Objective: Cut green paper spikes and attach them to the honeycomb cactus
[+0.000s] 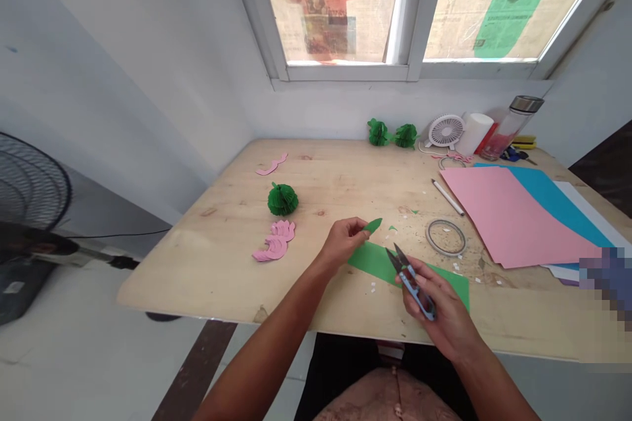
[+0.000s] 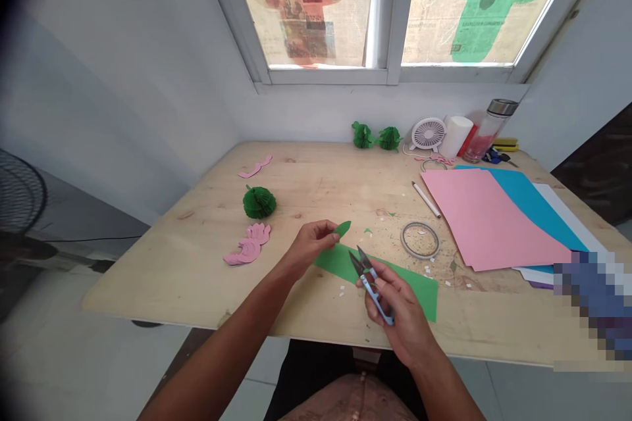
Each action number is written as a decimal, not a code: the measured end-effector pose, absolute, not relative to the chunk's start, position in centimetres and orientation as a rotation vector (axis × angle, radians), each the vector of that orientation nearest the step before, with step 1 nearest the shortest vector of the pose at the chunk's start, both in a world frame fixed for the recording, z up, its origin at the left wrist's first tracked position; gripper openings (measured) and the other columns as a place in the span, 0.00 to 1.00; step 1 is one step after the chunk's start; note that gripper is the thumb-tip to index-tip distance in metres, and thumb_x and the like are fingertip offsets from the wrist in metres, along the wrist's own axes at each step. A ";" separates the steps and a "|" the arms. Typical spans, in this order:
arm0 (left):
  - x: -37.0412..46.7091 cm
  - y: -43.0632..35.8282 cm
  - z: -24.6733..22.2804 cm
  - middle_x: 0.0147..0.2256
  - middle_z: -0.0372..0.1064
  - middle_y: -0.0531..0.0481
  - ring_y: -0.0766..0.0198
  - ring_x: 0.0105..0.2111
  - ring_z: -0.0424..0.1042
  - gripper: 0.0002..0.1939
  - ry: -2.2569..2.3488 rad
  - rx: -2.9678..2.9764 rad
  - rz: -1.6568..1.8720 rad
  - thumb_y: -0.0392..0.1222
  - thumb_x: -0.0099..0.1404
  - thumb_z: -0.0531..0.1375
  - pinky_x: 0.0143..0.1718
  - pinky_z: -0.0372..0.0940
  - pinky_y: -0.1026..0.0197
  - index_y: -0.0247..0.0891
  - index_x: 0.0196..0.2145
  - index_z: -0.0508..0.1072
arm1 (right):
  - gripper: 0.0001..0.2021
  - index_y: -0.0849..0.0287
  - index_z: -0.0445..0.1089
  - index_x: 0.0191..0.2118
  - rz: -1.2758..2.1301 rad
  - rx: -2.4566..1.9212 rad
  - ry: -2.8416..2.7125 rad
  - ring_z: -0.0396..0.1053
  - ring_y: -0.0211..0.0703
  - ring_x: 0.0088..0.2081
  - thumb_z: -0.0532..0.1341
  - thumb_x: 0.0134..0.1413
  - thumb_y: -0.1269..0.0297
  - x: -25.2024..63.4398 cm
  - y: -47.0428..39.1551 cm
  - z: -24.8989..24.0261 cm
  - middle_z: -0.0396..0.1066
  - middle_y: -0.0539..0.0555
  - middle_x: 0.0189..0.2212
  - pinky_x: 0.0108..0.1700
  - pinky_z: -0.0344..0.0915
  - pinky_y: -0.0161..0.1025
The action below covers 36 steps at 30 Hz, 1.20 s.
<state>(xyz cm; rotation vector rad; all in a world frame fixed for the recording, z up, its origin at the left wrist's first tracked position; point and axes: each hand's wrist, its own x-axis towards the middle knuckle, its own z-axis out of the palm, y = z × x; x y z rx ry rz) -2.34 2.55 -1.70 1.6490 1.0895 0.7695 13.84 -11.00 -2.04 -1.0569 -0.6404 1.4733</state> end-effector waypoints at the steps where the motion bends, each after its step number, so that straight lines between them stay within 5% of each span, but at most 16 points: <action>1: -2.4 2.0 -1.6 0.24 0.70 0.50 0.67 0.23 0.66 0.11 1.066 1.613 0.784 0.46 0.57 0.55 0.25 0.61 0.64 0.35 0.28 0.71 | 0.16 0.56 0.71 0.46 1.493 -1.070 -0.633 0.53 0.32 0.18 0.63 0.51 0.57 13.6 -10.9 -2.1 0.72 0.55 0.32 0.19 0.49 0.33; 9: -2.8 -1.2 -0.2 0.24 0.74 0.47 0.68 0.21 0.67 0.12 0.923 0.986 0.915 0.46 0.51 0.65 0.27 0.62 0.64 0.34 0.28 0.72 | 0.19 0.54 0.66 0.49 1.400 -1.115 -0.689 0.53 0.32 0.20 0.63 0.52 0.58 12.5 -9.7 -1.7 0.70 0.51 0.29 0.20 0.47 0.32; 12: -2.5 -2.2 0.2 0.22 0.73 0.49 0.67 0.22 0.69 0.12 0.930 0.861 0.963 0.45 0.49 0.66 0.30 0.63 0.63 0.35 0.27 0.71 | 0.12 0.57 0.70 0.38 1.287 -1.194 -0.771 0.51 0.32 0.19 0.60 0.55 0.54 12.1 -9.5 -1.5 0.67 0.49 0.26 0.21 0.48 0.33; 14: -2.3 -2.8 0.3 0.22 0.73 0.51 0.66 0.24 0.71 0.12 0.930 0.798 0.992 0.45 0.48 0.67 0.31 0.64 0.63 0.35 0.27 0.71 | 0.16 0.59 0.69 0.30 1.227 -1.233 -0.813 0.52 0.33 0.20 0.56 0.58 0.51 11.8 -9.5 -1.5 0.66 0.50 0.25 0.22 0.49 0.34; 19: -2.0 -3.5 0.2 0.23 0.71 0.52 0.64 0.27 0.73 0.11 0.931 0.752 1.019 0.44 0.48 0.67 0.32 0.64 0.63 0.34 0.27 0.73 | 0.20 0.59 0.68 0.26 1.191 -1.281 -0.865 0.52 0.34 0.20 0.54 0.57 0.48 11.5 -9.3 -1.8 0.65 0.50 0.23 0.22 0.48 0.35; 27: -2.6 -3.3 0.8 0.22 0.71 0.52 0.67 0.24 0.69 0.08 0.928 0.947 0.937 0.41 0.51 0.65 0.32 0.63 0.64 0.34 0.26 0.72 | 0.19 0.61 0.72 0.45 1.285 -1.276 -0.883 0.49 0.33 0.20 0.61 0.53 0.52 12.1 -9.6 -2.5 0.65 0.49 0.24 0.22 0.46 0.34; 36: -2.6 -3.3 1.0 0.22 0.71 0.54 0.67 0.25 0.69 0.14 0.853 0.960 0.874 0.39 0.50 0.67 0.32 0.62 0.63 0.36 0.32 0.67 | 0.19 0.60 0.74 0.46 1.292 -1.284 -0.879 0.48 0.31 0.20 0.63 0.52 0.53 12.5 -9.5 -2.9 0.64 0.49 0.24 0.21 0.44 0.33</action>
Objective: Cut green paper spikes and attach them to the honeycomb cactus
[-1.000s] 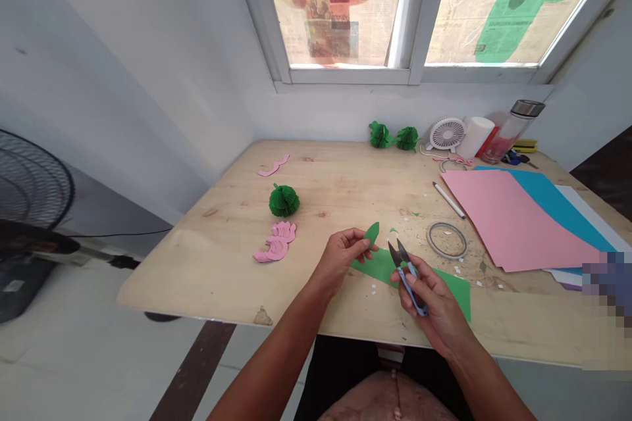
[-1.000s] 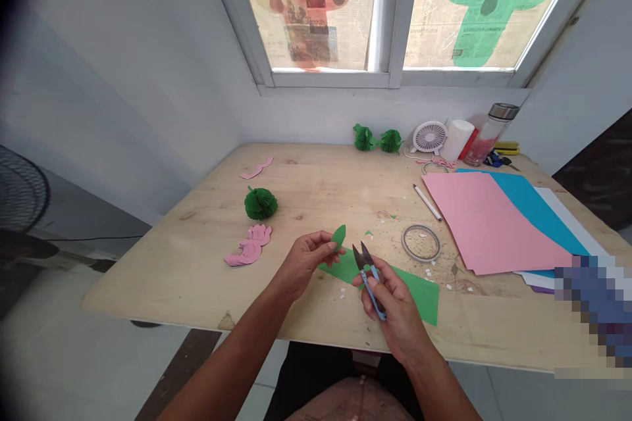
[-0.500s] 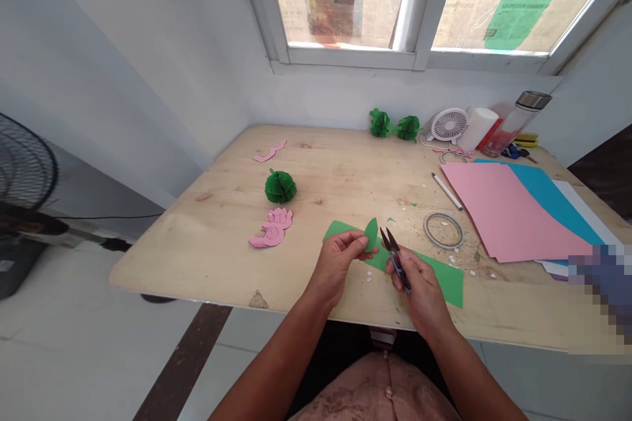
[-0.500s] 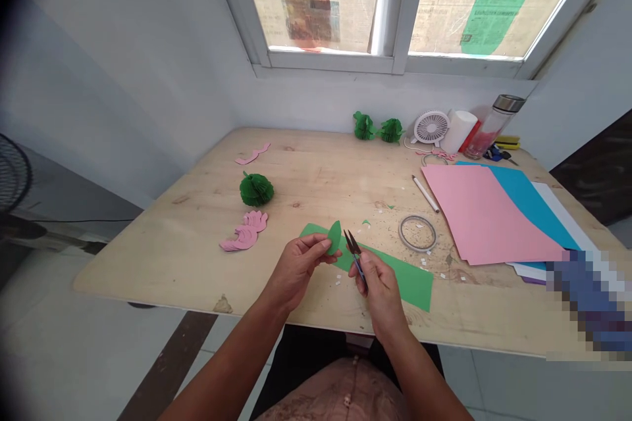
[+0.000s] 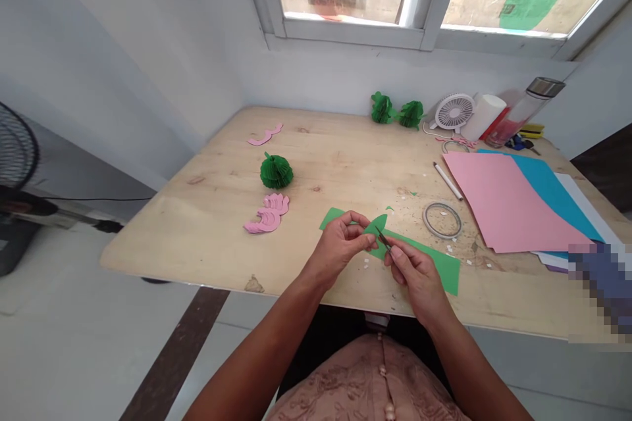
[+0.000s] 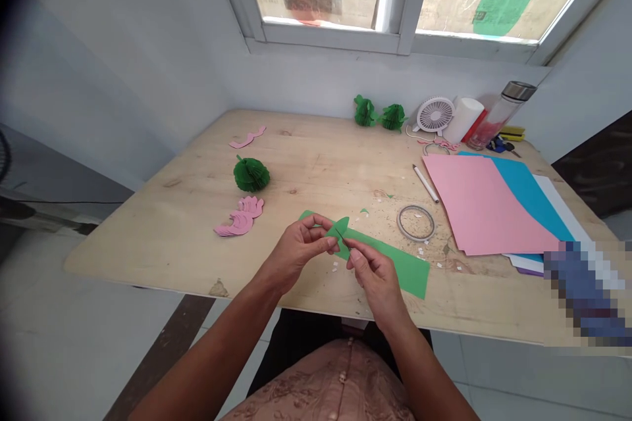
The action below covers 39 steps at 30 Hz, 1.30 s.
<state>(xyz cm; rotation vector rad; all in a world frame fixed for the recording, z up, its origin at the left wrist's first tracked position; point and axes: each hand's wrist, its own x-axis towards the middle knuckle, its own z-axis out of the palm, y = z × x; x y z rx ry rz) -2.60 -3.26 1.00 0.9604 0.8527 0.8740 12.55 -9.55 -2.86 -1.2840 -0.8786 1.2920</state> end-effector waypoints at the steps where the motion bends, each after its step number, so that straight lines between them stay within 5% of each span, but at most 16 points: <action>1: -2.6 -3.2 1.0 0.22 0.71 0.55 0.68 0.24 0.69 0.14 0.851 0.961 0.871 0.39 0.50 0.67 0.32 0.62 0.63 0.36 0.32 0.66 | 0.19 0.60 0.74 0.46 1.305 -1.282 -0.870 0.48 0.31 0.19 0.63 0.51 0.53 12.6 -9.5 -2.8 0.64 0.49 0.24 0.20 0.43 0.33; 39: -2.9 -2.5 1.6 0.22 0.68 0.57 0.66 0.25 0.69 0.17 0.894 1.129 0.727 0.37 0.50 0.64 0.32 0.60 0.62 0.39 0.36 0.63 | 0.22 0.63 0.75 0.43 1.383 -1.294 -0.774 0.41 0.29 0.17 0.66 0.46 0.52 12.4 -9.6 -2.7 0.57 0.45 0.20 0.19 0.37 0.33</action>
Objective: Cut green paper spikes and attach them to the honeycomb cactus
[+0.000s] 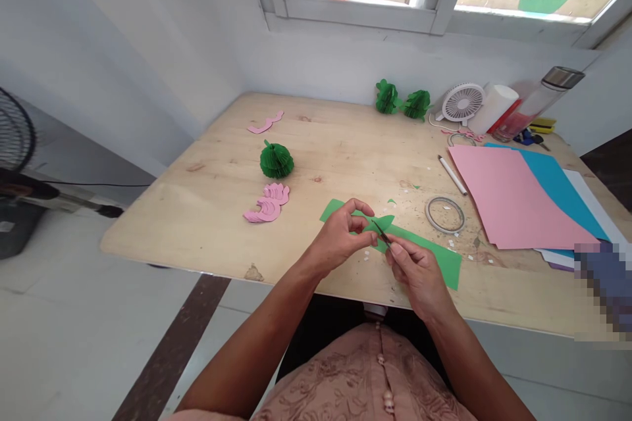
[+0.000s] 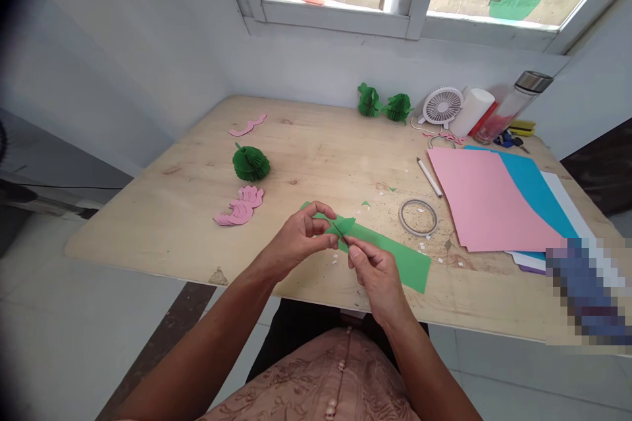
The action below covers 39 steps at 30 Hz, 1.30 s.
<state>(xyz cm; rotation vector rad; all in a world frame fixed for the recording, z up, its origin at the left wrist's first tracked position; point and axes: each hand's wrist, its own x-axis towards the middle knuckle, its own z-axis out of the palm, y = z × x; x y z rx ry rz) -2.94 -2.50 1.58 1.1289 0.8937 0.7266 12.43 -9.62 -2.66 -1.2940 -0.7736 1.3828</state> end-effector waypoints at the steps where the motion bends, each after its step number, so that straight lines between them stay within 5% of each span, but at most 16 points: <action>1: -3.0 -2.5 1.5 0.22 0.68 0.57 0.66 0.26 0.69 0.17 0.896 1.135 0.727 0.37 0.50 0.64 0.32 0.60 0.62 0.39 0.37 0.63 | 0.22 0.63 0.75 0.43 1.378 -1.302 -0.771 0.41 0.29 0.17 0.66 0.46 0.52 12.4 -9.6 -2.7 0.58 0.45 0.20 0.19 0.37 0.33; 9: -3.6 -3.2 1.3 0.25 0.71 0.54 0.65 0.28 0.70 0.17 0.886 1.095 0.739 0.40 0.53 0.65 0.34 0.61 0.61 0.38 0.38 0.64 | 0.23 0.62 0.75 0.42 1.342 -1.344 -0.745 0.42 0.29 0.17 0.67 0.43 0.50 12.5 -9.5 -3.0 0.58 0.45 0.19 0.19 0.38 0.33; 17: -3.7 -3.5 1.3 0.25 0.72 0.52 0.61 0.30 0.75 0.09 0.929 1.037 0.798 0.44 0.57 0.62 0.38 0.63 0.59 0.36 0.30 0.67 | 0.21 0.61 0.76 0.42 1.330 -1.340 -0.767 0.43 0.30 0.18 0.66 0.45 0.51 12.2 -9.6 -2.9 0.57 0.45 0.19 0.19 0.38 0.33; 39: -3.2 -3.4 0.8 0.23 0.71 0.53 0.61 0.28 0.75 0.11 0.939 0.982 0.820 0.44 0.53 0.65 0.38 0.65 0.59 0.36 0.26 0.68 | 0.21 0.62 0.77 0.41 1.268 -1.395 -0.799 0.45 0.31 0.19 0.67 0.44 0.51 12.2 -9.5 -3.0 0.58 0.46 0.18 0.20 0.42 0.33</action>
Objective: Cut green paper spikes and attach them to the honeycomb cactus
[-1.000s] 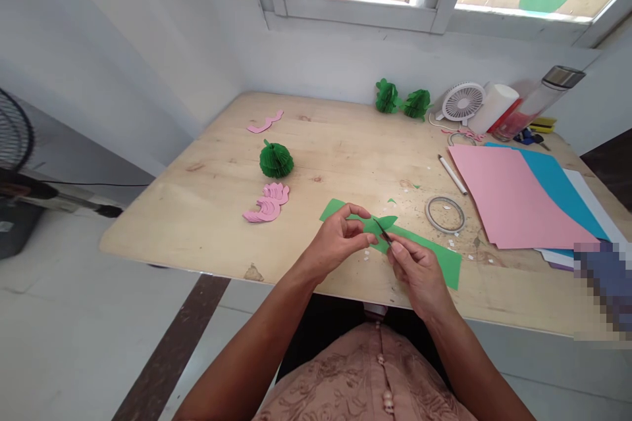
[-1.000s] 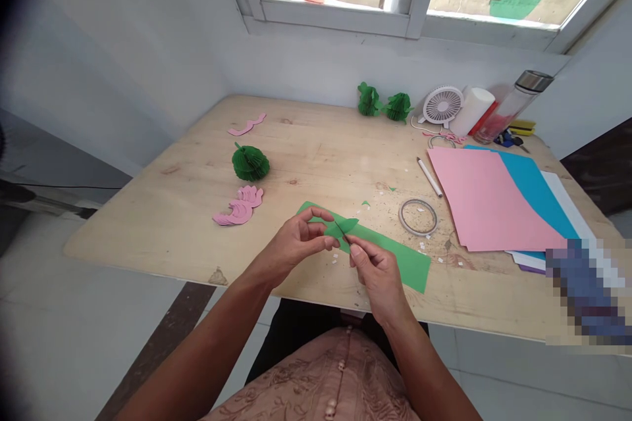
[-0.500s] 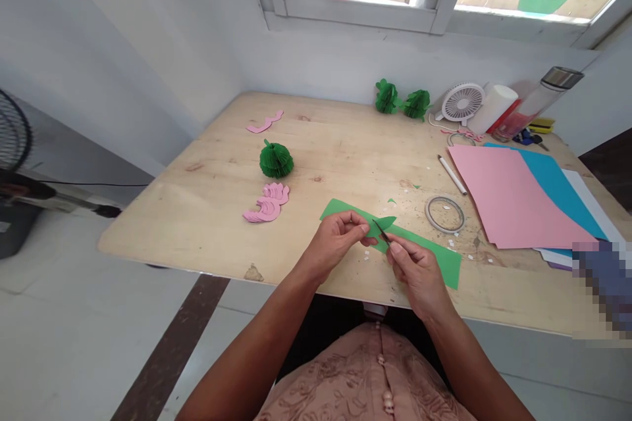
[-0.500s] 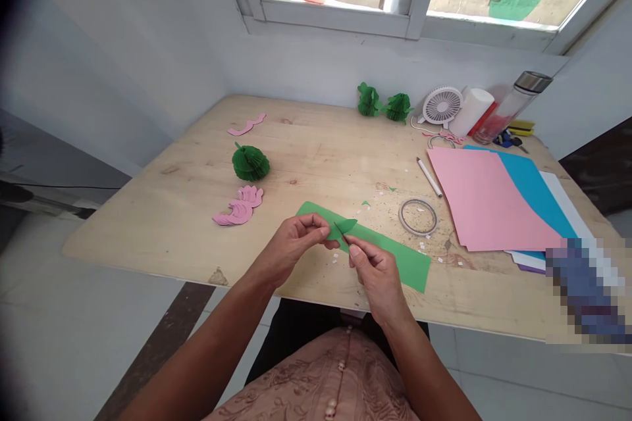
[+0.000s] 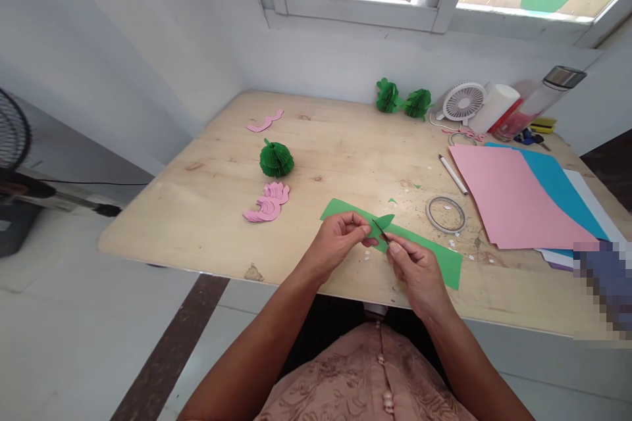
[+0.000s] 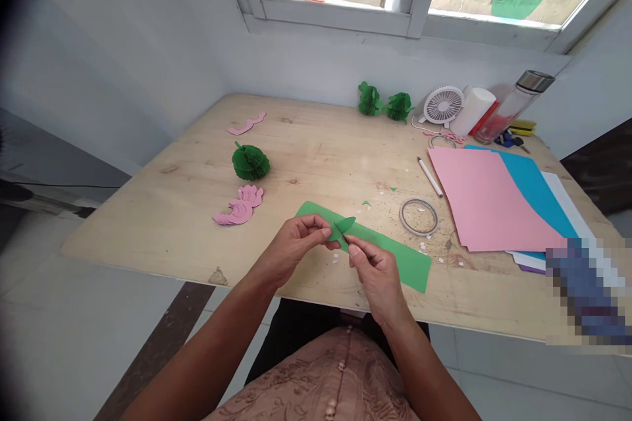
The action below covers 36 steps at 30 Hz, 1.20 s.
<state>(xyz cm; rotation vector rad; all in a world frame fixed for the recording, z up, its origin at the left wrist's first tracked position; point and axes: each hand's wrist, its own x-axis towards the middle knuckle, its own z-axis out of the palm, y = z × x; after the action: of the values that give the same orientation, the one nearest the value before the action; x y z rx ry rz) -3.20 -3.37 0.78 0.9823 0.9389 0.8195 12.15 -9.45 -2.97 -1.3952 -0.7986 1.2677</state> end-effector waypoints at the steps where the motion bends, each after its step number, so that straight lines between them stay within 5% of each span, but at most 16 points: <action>1: -3.2 -3.4 0.7 0.23 0.71 0.53 0.61 0.28 0.74 0.11 0.939 0.984 0.817 0.44 0.53 0.65 0.38 0.65 0.58 0.36 0.26 0.68 | 0.21 0.61 0.77 0.40 1.256 -1.399 -0.806 0.45 0.31 0.19 0.66 0.43 0.51 12.1 -9.4 -2.9 0.58 0.46 0.18 0.20 0.42 0.33; 15: -3.4 -3.2 0.2 0.21 0.64 0.55 0.69 0.24 0.64 0.06 0.989 1.059 0.827 0.40 0.54 0.62 0.30 0.59 0.64 0.35 0.24 0.70 | 0.14 0.58 0.79 0.38 1.188 -1.459 -0.872 0.52 0.34 0.20 0.65 0.45 0.57 11.9 -9.3 -2.5 0.64 0.48 0.17 0.20 0.48 0.34; 23: -3.7 -3.1 -0.4 0.19 0.63 0.56 0.70 0.22 0.59 0.07 1.001 1.061 0.815 0.40 0.53 0.63 0.27 0.55 0.65 0.35 0.23 0.70 | 0.11 0.56 0.79 0.36 1.172 -1.466 -0.891 0.64 0.40 0.27 0.66 0.45 0.61 11.8 -9.2 -2.6 0.73 0.50 0.25 0.32 0.62 0.37; 30: -4.0 -3.2 -0.9 0.20 0.71 0.53 0.67 0.23 0.68 0.10 0.976 0.848 0.889 0.41 0.50 0.67 0.31 0.60 0.64 0.36 0.28 0.69 | 0.18 0.61 0.77 0.41 1.237 -1.465 -0.758 0.49 0.31 0.18 0.67 0.44 0.57 11.6 -9.1 -2.2 0.62 0.46 0.17 0.19 0.47 0.32; 36: -3.1 -4.0 -0.9 0.23 0.73 0.52 0.66 0.28 0.72 0.12 0.894 0.569 0.983 0.38 0.48 0.68 0.37 0.62 0.63 0.36 0.27 0.68 | 0.19 0.60 0.74 0.44 1.335 -1.293 -0.637 0.43 0.28 0.17 0.66 0.47 0.55 10.8 -9.7 -2.8 0.57 0.44 0.20 0.18 0.39 0.31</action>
<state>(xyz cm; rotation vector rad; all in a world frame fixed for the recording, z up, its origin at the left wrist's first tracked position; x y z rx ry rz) -3.14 -3.99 -0.85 0.5689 0.8939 0.9827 10.83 -9.66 -2.84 -1.2934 -0.6372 1.3351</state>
